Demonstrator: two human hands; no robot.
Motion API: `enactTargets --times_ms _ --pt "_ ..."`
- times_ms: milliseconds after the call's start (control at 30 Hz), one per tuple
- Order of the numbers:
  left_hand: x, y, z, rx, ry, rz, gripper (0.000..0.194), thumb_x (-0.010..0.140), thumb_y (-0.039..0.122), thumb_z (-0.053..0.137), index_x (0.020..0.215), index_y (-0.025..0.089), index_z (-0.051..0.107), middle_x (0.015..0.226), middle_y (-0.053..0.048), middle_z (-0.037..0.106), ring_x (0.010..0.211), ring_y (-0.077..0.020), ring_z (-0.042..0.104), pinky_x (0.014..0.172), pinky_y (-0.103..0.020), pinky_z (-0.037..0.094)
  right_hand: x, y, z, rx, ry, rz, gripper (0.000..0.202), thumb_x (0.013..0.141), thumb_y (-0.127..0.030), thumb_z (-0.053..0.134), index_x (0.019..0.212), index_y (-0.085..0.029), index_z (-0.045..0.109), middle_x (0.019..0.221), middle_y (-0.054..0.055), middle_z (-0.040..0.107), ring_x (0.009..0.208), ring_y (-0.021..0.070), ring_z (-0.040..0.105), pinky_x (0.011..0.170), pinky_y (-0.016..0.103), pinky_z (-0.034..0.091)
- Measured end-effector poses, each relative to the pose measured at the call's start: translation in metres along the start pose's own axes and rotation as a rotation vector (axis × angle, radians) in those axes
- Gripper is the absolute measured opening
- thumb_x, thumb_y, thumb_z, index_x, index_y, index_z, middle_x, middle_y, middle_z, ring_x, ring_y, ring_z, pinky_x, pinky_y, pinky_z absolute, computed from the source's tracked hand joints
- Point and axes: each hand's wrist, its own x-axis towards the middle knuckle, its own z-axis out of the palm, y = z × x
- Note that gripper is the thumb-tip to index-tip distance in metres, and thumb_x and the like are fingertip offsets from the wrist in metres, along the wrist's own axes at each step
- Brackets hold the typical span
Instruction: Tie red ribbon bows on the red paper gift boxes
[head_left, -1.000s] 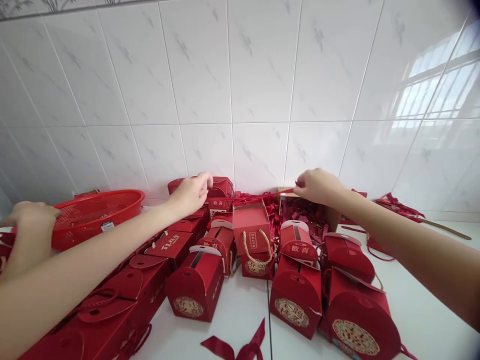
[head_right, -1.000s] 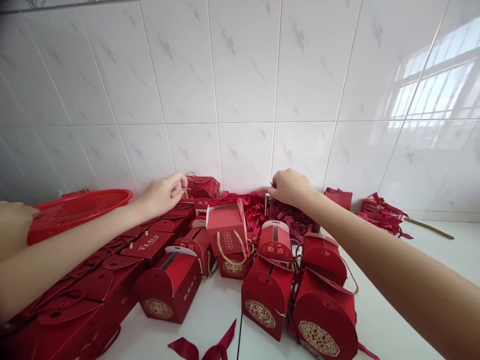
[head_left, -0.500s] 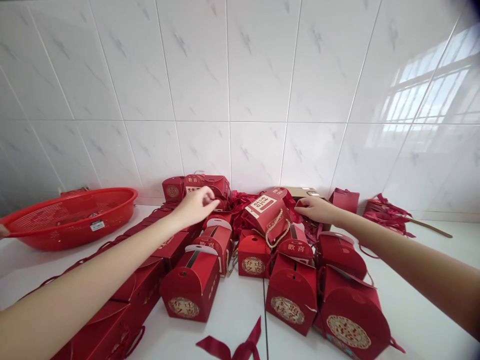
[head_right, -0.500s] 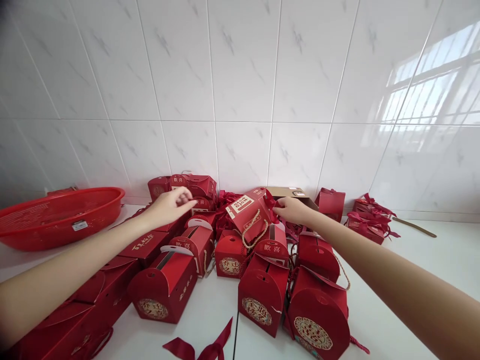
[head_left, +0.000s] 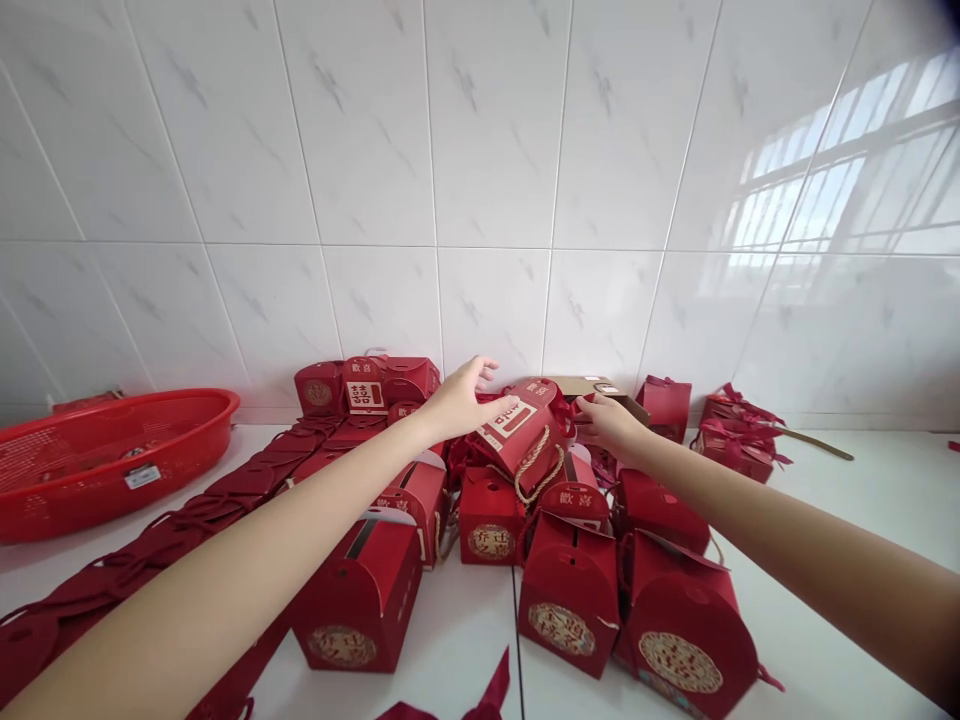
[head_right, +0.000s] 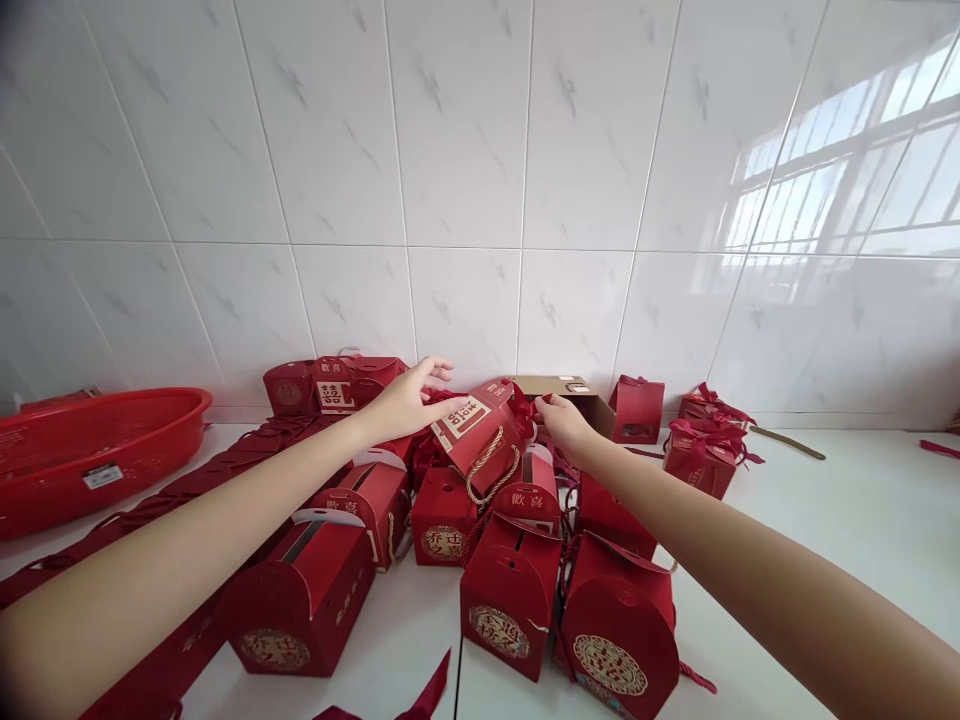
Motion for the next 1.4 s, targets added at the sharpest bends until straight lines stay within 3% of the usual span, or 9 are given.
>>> enactTargets --times_ms 233,400,600,767,967,1100,1233,1333,1400 --pt "0.012 -0.006 0.008 -0.165 0.026 -0.085 0.054 0.079 0.065 0.051 0.113 0.023 0.053 0.124 -0.01 0.059 0.117 -0.0266 0.054 0.098 -0.038 0.042 0.0 -0.008 0.007 0.237 0.024 0.029 0.019 0.092 -0.018 0.049 0.073 -0.019 0.051 0.065 -0.002 0.062 0.056 0.0106 0.063 0.064 0.025 0.054" --pt "0.018 -0.021 -0.003 -0.231 0.085 -0.279 0.054 0.087 0.065 0.032 0.11 0.019 0.05 0.11 -0.012 0.065 0.095 -0.0238 0.064 0.082 -0.035 0.048 -0.011 -0.012 0.022 0.298 -0.063 0.029 0.02 0.093 -0.018 0.047 0.074 -0.019 0.052 0.069 0.001 0.066 0.063 0.0139 0.068 0.064 0.025 0.054" --pt "0.025 -0.02 -0.011 -0.254 -0.078 -0.399 0.054 0.085 0.062 0.039 0.091 0.017 0.067 0.086 -0.01 0.074 0.082 -0.0238 0.067 0.073 -0.034 0.05 -0.032 -0.013 0.043 0.313 -0.116 0.032 0.022 0.094 -0.019 0.045 0.073 -0.018 0.053 0.076 0.005 0.07 0.062 0.0145 0.067 0.06 0.025 0.052" --pt "0.027 -0.019 -0.012 -0.221 -0.164 -0.37 0.019 0.068 0.032 0.066 0.082 0.023 0.075 0.092 -0.004 0.076 0.089 -0.0238 0.067 0.072 -0.03 0.051 -0.041 -0.013 0.049 0.309 -0.135 0.048 0.023 0.092 -0.02 0.047 0.07 -0.018 0.054 0.071 0.003 0.069 0.057 0.0138 0.064 0.057 0.024 0.05" --pt "0.032 -0.029 -0.011 -0.185 -0.2 -0.356 0.032 0.053 0.007 0.061 0.08 0.021 0.072 0.075 -0.003 0.074 0.071 -0.0215 0.068 0.059 -0.028 0.052 -0.042 -0.011 0.047 0.314 -0.139 0.048 0.025 0.092 -0.018 0.047 0.068 -0.018 0.051 0.06 -0.001 0.062 0.057 0.0132 0.064 0.06 0.024 0.05" --pt "0.032 -0.03 -0.013 -0.152 -0.139 -0.311 0.021 0.058 0.012 0.066 0.077 0.018 0.068 0.076 -0.004 0.072 0.072 -0.0183 0.067 0.064 -0.027 0.051 -0.044 -0.016 0.043 0.306 -0.123 0.027 0.024 0.093 -0.018 0.046 0.071 -0.018 0.052 0.06 0.0 0.062 0.058 0.0136 0.064 0.061 0.024 0.049" --pt "0.031 -0.024 -0.022 -0.056 -0.055 -0.321 0.015 0.065 0.031 0.072 0.069 0.019 0.063 0.065 0.0 0.066 0.066 -0.0169 0.063 0.058 -0.025 0.047 -0.047 -0.026 0.038 0.299 -0.083 -0.024 0.019 0.092 -0.019 0.048 0.074 -0.018 0.055 0.065 0.0 0.065 0.06 0.0128 0.064 0.058 0.022 0.047" --pt "0.034 -0.021 -0.027 0.057 -0.106 -0.397 0.031 0.063 0.036 0.078 0.05 0.02 0.055 0.046 0.003 0.051 0.05 -0.0142 0.054 0.048 -0.025 0.04 -0.049 -0.031 0.036 0.288 -0.072 -0.044 0.02 0.092 -0.021 0.049 0.073 -0.018 0.056 0.067 0.0 0.066 0.06 0.0117 0.063 0.055 0.02 0.046" --pt "0.038 -0.02 -0.026 0.101 -0.168 -0.444 0.031 0.071 0.035 0.075 0.053 0.017 0.057 0.048 0.004 0.052 0.048 -0.0105 0.051 0.048 -0.023 0.041 -0.051 -0.033 0.035 0.281 -0.07 -0.045 0.021 0.092 -0.021 0.048 0.073 -0.018 0.056 0.069 0.001 0.066 0.059 0.0118 0.063 0.053 0.02 0.045"
